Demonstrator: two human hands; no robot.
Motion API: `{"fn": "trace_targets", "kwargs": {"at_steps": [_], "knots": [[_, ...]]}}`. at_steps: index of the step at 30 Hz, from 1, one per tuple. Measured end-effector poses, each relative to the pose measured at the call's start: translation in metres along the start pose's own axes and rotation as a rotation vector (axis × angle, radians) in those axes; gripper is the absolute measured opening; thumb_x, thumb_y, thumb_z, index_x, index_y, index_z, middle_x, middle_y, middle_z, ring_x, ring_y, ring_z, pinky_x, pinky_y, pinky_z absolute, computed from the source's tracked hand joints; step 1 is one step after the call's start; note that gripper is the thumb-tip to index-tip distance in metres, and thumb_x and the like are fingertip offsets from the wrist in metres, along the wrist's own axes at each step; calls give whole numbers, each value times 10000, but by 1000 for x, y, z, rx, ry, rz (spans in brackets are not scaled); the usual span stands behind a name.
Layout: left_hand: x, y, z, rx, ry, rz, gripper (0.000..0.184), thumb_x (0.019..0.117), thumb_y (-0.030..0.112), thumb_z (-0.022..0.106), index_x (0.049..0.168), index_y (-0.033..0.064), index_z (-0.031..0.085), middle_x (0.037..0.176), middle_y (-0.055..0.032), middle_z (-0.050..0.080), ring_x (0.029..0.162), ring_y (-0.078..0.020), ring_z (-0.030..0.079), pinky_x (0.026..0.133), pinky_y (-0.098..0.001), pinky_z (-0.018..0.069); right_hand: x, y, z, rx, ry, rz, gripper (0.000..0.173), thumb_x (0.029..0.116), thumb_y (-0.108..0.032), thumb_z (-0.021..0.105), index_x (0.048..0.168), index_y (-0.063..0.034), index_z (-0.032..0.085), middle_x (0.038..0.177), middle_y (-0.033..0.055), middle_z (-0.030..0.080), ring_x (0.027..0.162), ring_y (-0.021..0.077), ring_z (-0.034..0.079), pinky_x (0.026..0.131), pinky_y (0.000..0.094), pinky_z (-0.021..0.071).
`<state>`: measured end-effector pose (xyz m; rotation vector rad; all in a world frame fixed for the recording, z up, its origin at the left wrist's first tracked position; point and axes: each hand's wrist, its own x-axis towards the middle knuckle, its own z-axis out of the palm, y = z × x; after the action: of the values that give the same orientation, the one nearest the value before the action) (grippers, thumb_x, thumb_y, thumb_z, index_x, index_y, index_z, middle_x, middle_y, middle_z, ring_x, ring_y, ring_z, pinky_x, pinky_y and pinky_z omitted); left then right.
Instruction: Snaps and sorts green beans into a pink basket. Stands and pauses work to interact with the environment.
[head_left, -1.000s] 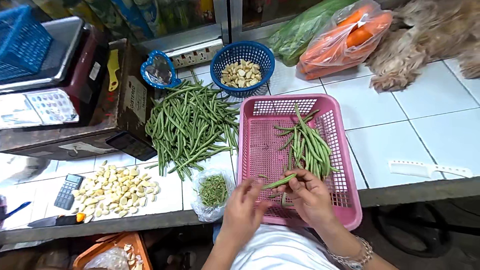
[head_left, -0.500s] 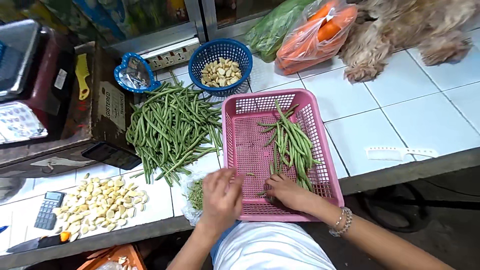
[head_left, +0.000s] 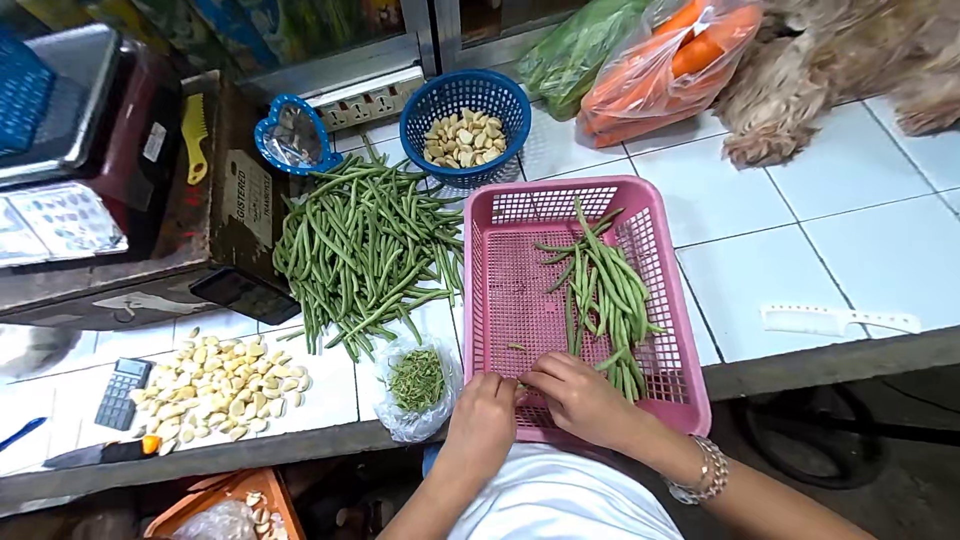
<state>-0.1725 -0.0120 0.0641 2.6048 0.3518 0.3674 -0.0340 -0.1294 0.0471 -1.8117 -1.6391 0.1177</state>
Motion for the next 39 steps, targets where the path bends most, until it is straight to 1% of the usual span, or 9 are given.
{"fn": "trace_targets", "kwargs": {"at_steps": [6, 13, 16, 18, 23, 30, 32, 35, 39], "knots": [[-5, 1, -3, 170, -40, 94, 119, 812, -47, 665, 909, -86, 722, 867, -209, 711, 823, -356, 730, 736, -407, 599, -1, -4, 9, -120, -35, -102, 92, 822, -13, 654, 878, 26, 716, 807, 163, 703, 784, 337, 722, 719, 419, 591], [-7, 3, -10, 74, -55, -70, 165, 922, 38, 599, 916, -83, 712, 891, -226, 706, 868, -377, 726, 765, -435, 592, 6, -22, 13, -213, 51, -21, 106, 774, 18, 638, 825, 12, 731, 815, 152, 703, 760, 334, 695, 669, 404, 564], [-8, 0, -7, 134, 80, -8, 153, 898, 50, 600, 874, -59, 705, 834, -190, 693, 794, -333, 720, 707, -387, 590, 9, -29, 10, -62, 38, 63, 138, 798, 19, 631, 886, 50, 733, 841, 185, 702, 763, 330, 726, 654, 394, 602], [-10, 0, -7, 125, 176, 31, 160, 903, 67, 580, 860, -33, 697, 817, -163, 690, 767, -295, 709, 693, -346, 581, 10, -31, 9, -8, 110, 58, 144, 812, 11, 597, 860, 26, 732, 842, 171, 710, 762, 285, 724, 677, 316, 594], [-12, 6, -12, -284, 323, 11, 155, 967, 69, 513, 902, -14, 626, 837, -127, 630, 807, -158, 623, 781, -196, 508, 11, -36, 6, 184, 341, 16, 145, 939, -59, 572, 891, -9, 699, 871, 128, 681, 860, 104, 646, 857, 97, 474], [-11, 20, -13, -770, 301, -159, 146, 977, 5, 515, 937, -110, 595, 893, -83, 604, 823, 55, 563, 769, -80, 464, 8, -37, 11, 402, 446, 65, 146, 986, -116, 603, 937, 7, 664, 954, 94, 671, 946, -37, 630, 898, 42, 455], [-11, 20, -16, -758, 278, -186, 159, 975, 8, 527, 950, -121, 618, 899, -91, 622, 815, 55, 572, 761, -80, 471, 7, -35, 9, 375, 419, 67, 143, 977, -99, 604, 935, 14, 681, 944, 105, 669, 932, -21, 628, 894, 42, 450], [-12, 20, -23, -534, 217, -186, 202, 973, 54, 531, 978, -83, 680, 915, -140, 673, 830, -61, 630, 784, -156, 506, 7, -29, 6, 216, 391, -14, 126, 956, -42, 582, 941, -2, 700, 909, 132, 671, 916, 95, 638, 901, 88, 458], [-10, 18, -26, -336, 191, -160, 191, 933, 60, 552, 933, -44, 713, 868, -142, 696, 768, -149, 662, 705, -220, 534, 9, -27, 5, -21, 368, -129, 153, 923, 0, 559, 925, -24, 710, 840, 118, 686, 811, 182, 647, 798, 172, 512]]}}
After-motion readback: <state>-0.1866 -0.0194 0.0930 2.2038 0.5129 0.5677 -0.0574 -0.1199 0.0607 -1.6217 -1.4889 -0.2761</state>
